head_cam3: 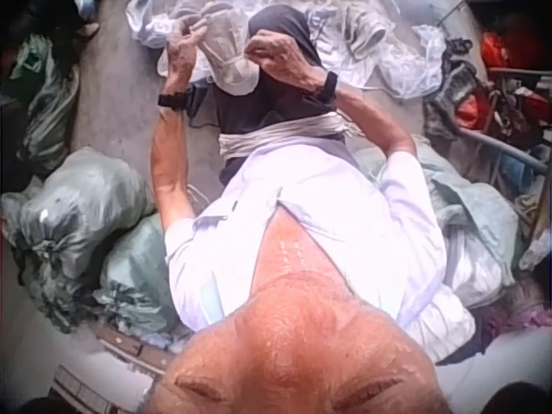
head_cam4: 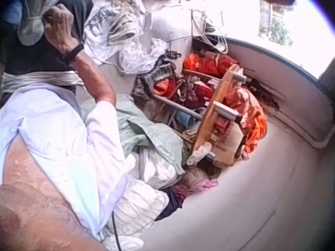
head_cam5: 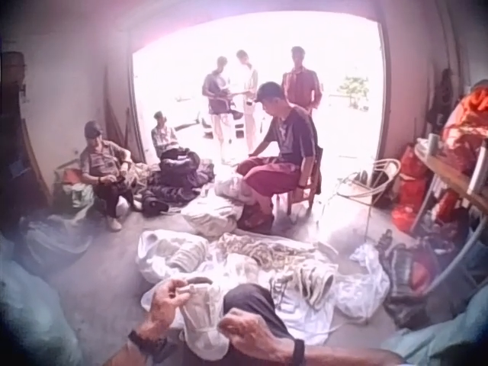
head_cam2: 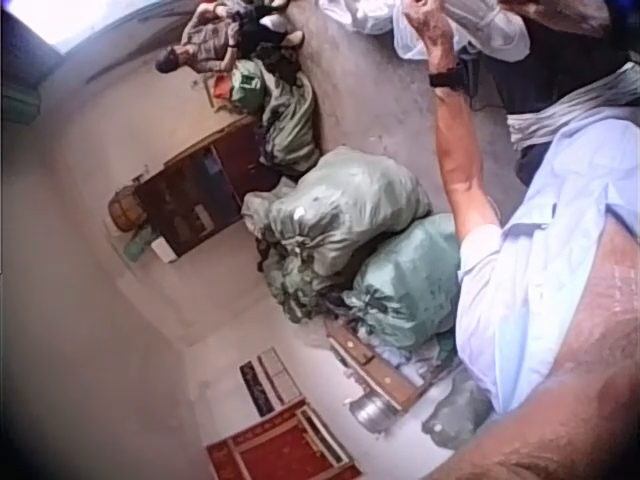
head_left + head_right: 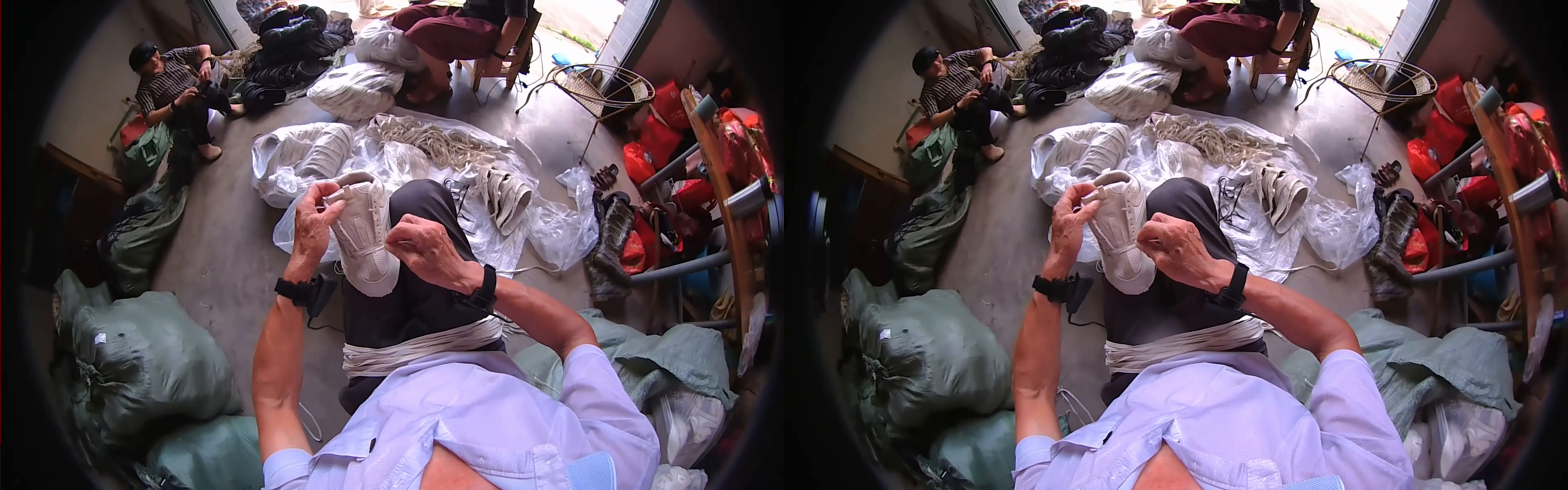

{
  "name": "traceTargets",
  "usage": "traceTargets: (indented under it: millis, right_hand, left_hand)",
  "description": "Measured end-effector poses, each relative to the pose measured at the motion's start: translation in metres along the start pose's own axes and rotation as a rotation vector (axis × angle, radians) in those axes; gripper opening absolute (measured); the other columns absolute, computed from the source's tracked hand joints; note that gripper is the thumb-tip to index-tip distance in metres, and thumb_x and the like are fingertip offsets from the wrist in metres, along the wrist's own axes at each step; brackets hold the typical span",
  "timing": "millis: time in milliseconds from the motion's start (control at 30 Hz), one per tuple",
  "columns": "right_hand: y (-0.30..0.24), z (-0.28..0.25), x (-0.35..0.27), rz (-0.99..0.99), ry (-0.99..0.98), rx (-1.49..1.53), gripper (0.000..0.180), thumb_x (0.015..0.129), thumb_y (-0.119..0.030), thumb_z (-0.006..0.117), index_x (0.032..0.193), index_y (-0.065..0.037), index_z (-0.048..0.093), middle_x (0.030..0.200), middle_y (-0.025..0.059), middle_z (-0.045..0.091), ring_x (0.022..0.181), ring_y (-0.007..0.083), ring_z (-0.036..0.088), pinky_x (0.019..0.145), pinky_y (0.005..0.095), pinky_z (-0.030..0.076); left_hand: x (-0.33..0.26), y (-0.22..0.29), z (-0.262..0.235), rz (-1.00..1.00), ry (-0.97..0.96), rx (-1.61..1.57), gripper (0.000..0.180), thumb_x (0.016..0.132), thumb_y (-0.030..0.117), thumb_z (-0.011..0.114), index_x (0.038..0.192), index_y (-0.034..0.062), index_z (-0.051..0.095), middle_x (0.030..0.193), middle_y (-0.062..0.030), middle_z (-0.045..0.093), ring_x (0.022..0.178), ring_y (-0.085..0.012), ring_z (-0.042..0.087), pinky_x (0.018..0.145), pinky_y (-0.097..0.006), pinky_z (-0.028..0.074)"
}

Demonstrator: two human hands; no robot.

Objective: Manually lacing a white athletic shoe in a workshop setting.

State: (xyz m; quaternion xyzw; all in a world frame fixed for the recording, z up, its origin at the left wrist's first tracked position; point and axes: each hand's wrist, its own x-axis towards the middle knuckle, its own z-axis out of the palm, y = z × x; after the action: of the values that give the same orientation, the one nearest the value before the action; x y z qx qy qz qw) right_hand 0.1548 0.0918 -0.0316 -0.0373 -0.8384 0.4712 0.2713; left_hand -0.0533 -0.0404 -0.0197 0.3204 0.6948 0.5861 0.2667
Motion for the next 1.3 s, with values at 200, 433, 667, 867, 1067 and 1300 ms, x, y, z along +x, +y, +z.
traceTargets:
  millis: [200,433,667,867,1067,1300]
  right_hand:
    - [0.003,0.004,0.013,-0.030,-0.017,-0.115,0.007,0.082,-0.006,0.067,0.088,-0.003,0.066,0.083,0.0136,0.065,0.075,0.0325,0.065,0.068,0.0399,0.050]
    - [0.002,0.006,0.026,-0.027,-0.192,-0.243,0.010,0.081,-0.009,0.064,0.085,-0.001,0.061,0.081,0.0186,0.065,0.079,0.0375,0.066,0.069,0.0448,0.051]
    - [0.003,0.007,0.040,-0.012,-0.330,-0.370,0.013,0.077,-0.012,0.064,0.079,0.001,0.061,0.074,0.0228,0.064,0.075,0.0415,0.066,0.066,0.0480,0.051]
    - [-0.007,0.011,0.047,0.040,-0.428,-0.524,0.013,0.078,-0.012,0.065,0.076,0.000,0.060,0.073,0.0225,0.063,0.075,0.0419,0.065,0.066,0.0481,0.051]
    - [0.002,0.013,0.048,-0.105,-0.456,-0.510,0.013,0.080,-0.012,0.063,0.075,-0.001,0.057,0.072,0.0221,0.062,0.074,0.0432,0.064,0.063,0.0497,0.049]
    - [0.011,0.012,0.051,-0.074,-0.470,-0.487,0.013,0.082,-0.013,0.062,0.076,-0.002,0.058,0.073,0.0214,0.062,0.073,0.0430,0.063,0.063,0.0498,0.049]
  left_hand:
    - [-0.054,0.000,0.035,0.299,0.308,0.414,0.083,0.073,0.007,0.077,0.145,0.0033,0.037,0.140,-0.0195,0.039,0.118,-0.0336,0.050,0.100,-0.043,0.047]
    - [-0.073,-0.011,0.041,0.236,0.301,0.140,0.081,0.073,0.003,0.075,0.147,0.0028,0.041,0.142,-0.0185,0.044,0.130,-0.0324,0.048,0.108,-0.043,0.043]
    - [-0.072,-0.020,0.036,0.302,0.282,0.245,0.084,0.073,0.002,0.075,0.149,0.0031,0.040,0.145,-0.0179,0.044,0.132,-0.0313,0.048,0.107,-0.041,0.044]
    - [-0.073,-0.024,0.035,0.320,0.280,0.281,0.085,0.073,0.003,0.076,0.150,0.0032,0.039,0.145,-0.0187,0.044,0.134,-0.0329,0.045,0.110,-0.039,0.042]
    - [-0.075,-0.023,0.033,0.302,0.242,0.148,0.088,0.073,-0.002,0.076,0.151,0.0031,0.037,0.143,-0.0175,0.043,0.135,-0.0319,0.045,0.111,-0.039,0.042]
    - [-0.070,-0.026,0.032,0.304,0.211,0.179,0.089,0.072,-0.003,0.076,0.151,0.0025,0.037,0.142,-0.0182,0.043,0.133,-0.0344,0.045,0.112,-0.039,0.041]
